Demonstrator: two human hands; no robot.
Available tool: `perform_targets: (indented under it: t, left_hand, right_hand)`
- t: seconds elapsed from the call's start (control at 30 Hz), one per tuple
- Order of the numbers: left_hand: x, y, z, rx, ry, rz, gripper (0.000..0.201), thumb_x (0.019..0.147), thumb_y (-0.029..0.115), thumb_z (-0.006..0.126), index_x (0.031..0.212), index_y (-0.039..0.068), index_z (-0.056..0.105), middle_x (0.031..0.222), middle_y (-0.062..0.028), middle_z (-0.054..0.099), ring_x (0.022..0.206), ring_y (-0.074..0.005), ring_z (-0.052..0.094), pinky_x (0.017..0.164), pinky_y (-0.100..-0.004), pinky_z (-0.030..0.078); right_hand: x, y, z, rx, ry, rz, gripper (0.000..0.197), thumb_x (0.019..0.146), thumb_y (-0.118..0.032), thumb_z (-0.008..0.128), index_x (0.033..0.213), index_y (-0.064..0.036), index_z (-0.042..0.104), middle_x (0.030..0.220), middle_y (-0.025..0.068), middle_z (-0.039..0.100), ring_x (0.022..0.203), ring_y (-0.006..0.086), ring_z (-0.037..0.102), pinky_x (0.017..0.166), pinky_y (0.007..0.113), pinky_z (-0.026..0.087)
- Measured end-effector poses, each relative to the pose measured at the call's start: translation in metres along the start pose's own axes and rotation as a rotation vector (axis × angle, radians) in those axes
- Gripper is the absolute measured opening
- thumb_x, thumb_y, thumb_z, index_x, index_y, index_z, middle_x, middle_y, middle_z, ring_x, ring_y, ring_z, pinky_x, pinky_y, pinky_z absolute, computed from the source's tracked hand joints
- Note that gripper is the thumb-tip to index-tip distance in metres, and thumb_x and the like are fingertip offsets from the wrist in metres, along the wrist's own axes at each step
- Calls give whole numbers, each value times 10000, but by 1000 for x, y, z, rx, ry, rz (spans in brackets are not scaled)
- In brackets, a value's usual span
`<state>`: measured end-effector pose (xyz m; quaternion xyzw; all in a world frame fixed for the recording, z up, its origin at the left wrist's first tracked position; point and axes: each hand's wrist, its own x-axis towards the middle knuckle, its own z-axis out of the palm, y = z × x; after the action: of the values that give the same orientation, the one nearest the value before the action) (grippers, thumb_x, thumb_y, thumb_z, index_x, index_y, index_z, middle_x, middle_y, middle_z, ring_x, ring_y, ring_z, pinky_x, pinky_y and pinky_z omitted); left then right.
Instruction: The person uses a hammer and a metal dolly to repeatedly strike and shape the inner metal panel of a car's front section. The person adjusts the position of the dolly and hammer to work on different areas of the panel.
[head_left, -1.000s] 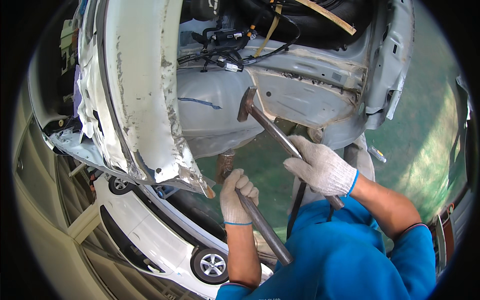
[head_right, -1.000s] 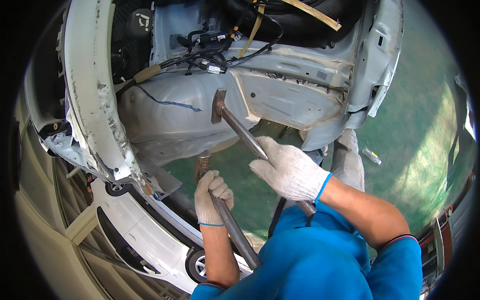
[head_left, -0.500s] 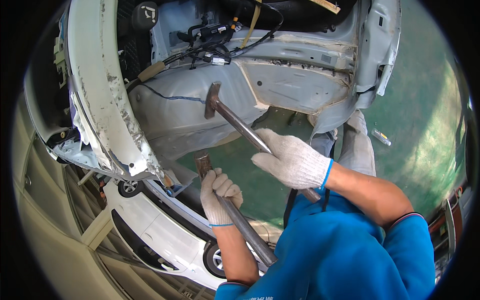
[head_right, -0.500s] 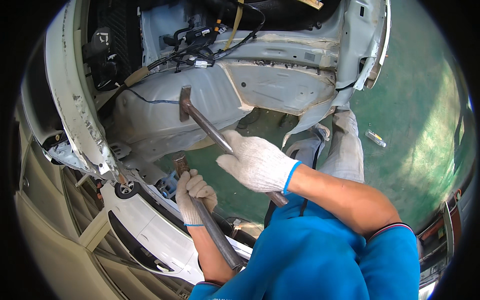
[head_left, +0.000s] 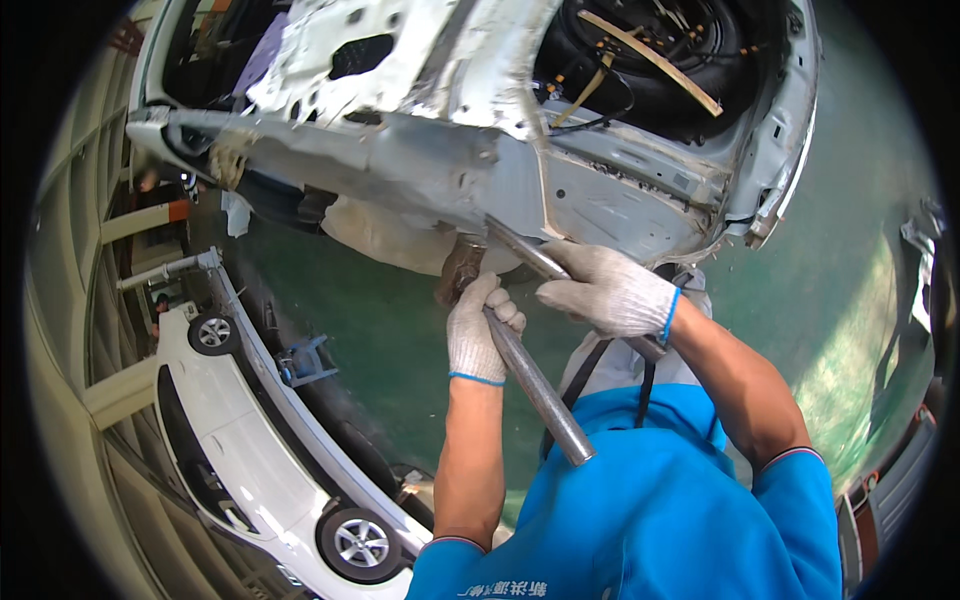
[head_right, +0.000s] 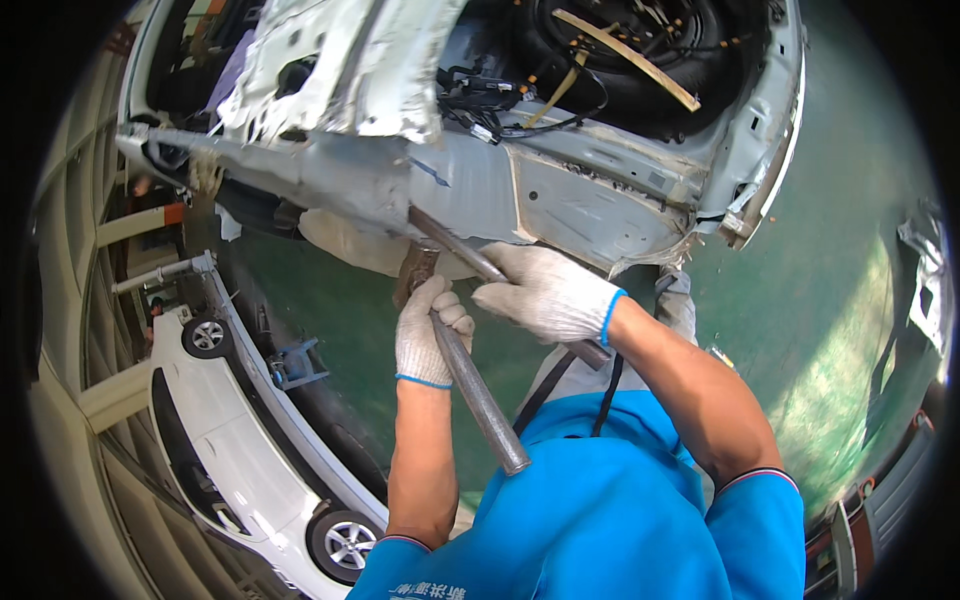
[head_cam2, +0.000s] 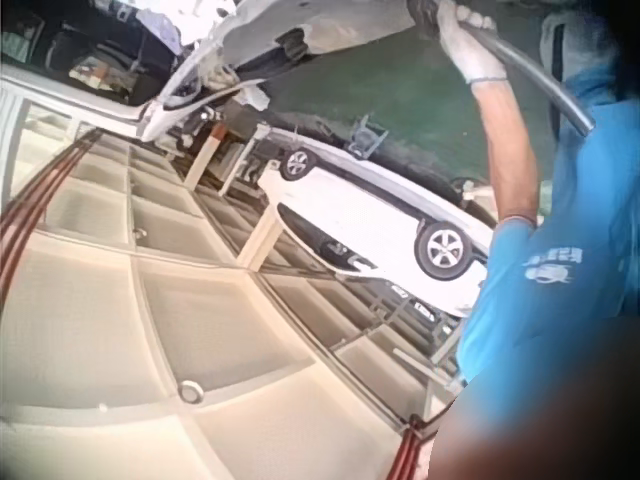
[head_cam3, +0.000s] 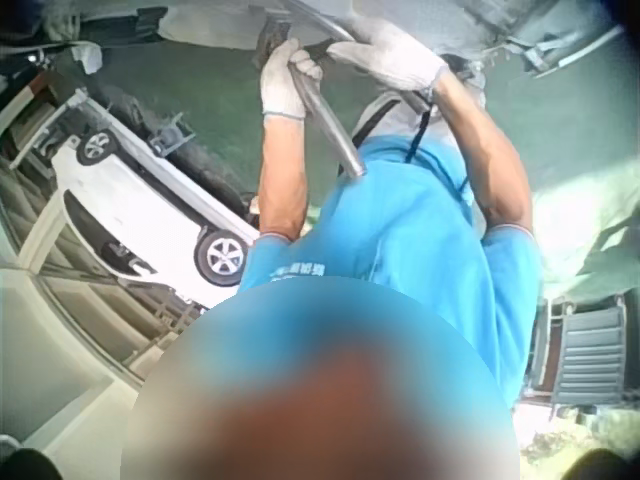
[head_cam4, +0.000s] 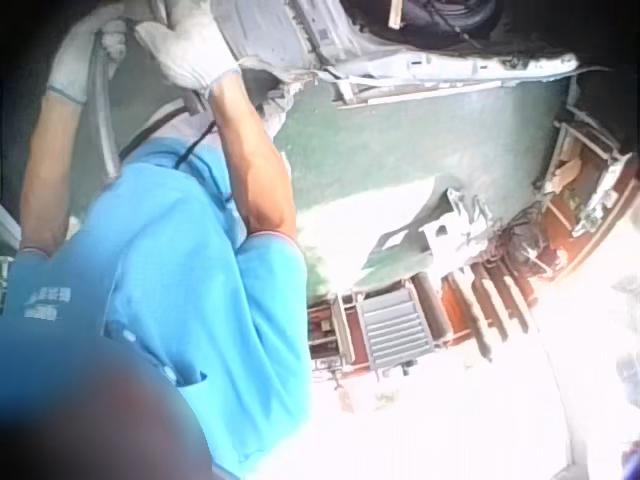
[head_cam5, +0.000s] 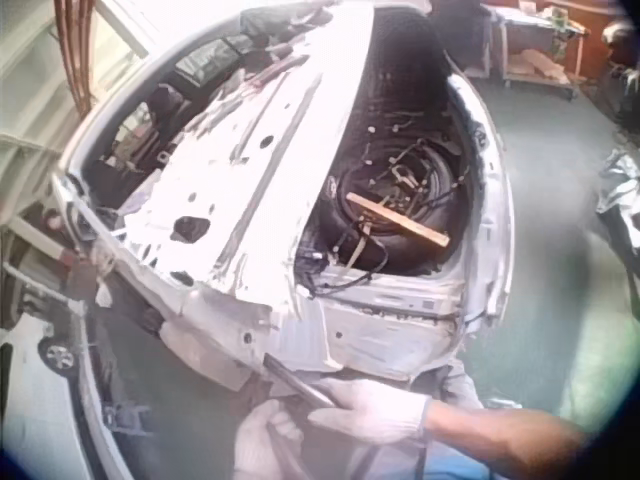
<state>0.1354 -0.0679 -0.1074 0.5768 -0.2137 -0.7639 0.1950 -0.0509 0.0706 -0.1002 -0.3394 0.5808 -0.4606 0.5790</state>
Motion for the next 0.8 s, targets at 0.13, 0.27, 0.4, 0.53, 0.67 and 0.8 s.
perform_targets:
  t: [0.13, 0.27, 0.4, 0.53, 0.67, 0.8]
  left_hand:
    - [-8, -4, -23, 6, -70, -66, 137, 977, 192, 719, 939, 128, 605, 706, 15, 523, 529, -119, 481, 503, -287, 415]
    - [-15, -1, -33, 33, -23, 32, 171, 974, 201, 726, 915, 122, 586, 690, 29, 518, 506, -103, 484, 475, -288, 430]
    - [-11, 16, -36, 62, -11, 183, 182, 957, 201, 746, 918, 127, 585, 709, -2, 571, 513, -133, 539, 476, -311, 460]
    - [-8, 36, -32, 54, -47, 313, 244, 941, 208, 752, 847, 92, 559, 697, -33, 583, 503, -159, 564, 484, -340, 510]
    - [-13, 45, -17, 51, -32, 394, 240, 951, 210, 743, 848, 81, 570, 684, -39, 574, 498, -166, 565, 485, -342, 513]
    - [-20, 46, -1, 90, -1, 367, 213, 951, 220, 755, 947, 103, 576, 733, -13, 569, 523, -141, 542, 507, -333, 479]
  right_hand:
    - [-37, -9, 12, 176, 162, 82, 478, 997, -253, 692, 1376, 16, 581, 812, 29, 614, 636, 94, 601, 563, 269, 511]
    - [-45, 12, 35, 215, 384, 145, 299, 998, -242, 685, 1145, 14, 638, 750, 25, 608, 576, 92, 585, 485, 287, 470]
    - [-26, 25, 47, 22, 473, 248, 238, 985, -241, 665, 928, -30, 570, 676, 29, 572, 512, 127, 575, 452, 306, 468]
    - [-3, 19, 57, -65, 429, 165, 285, 997, -282, 669, 959, -9, 597, 668, 28, 574, 511, 133, 578, 464, 311, 467]
    - [19, 14, 60, -131, 357, 43, 291, 988, -303, 689, 1008, -21, 619, 718, 25, 591, 556, 119, 569, 490, 309, 468]
    - [30, 11, 41, -149, 309, 66, 299, 978, -303, 699, 1030, -21, 614, 712, 18, 578, 561, 116, 562, 494, 308, 465]
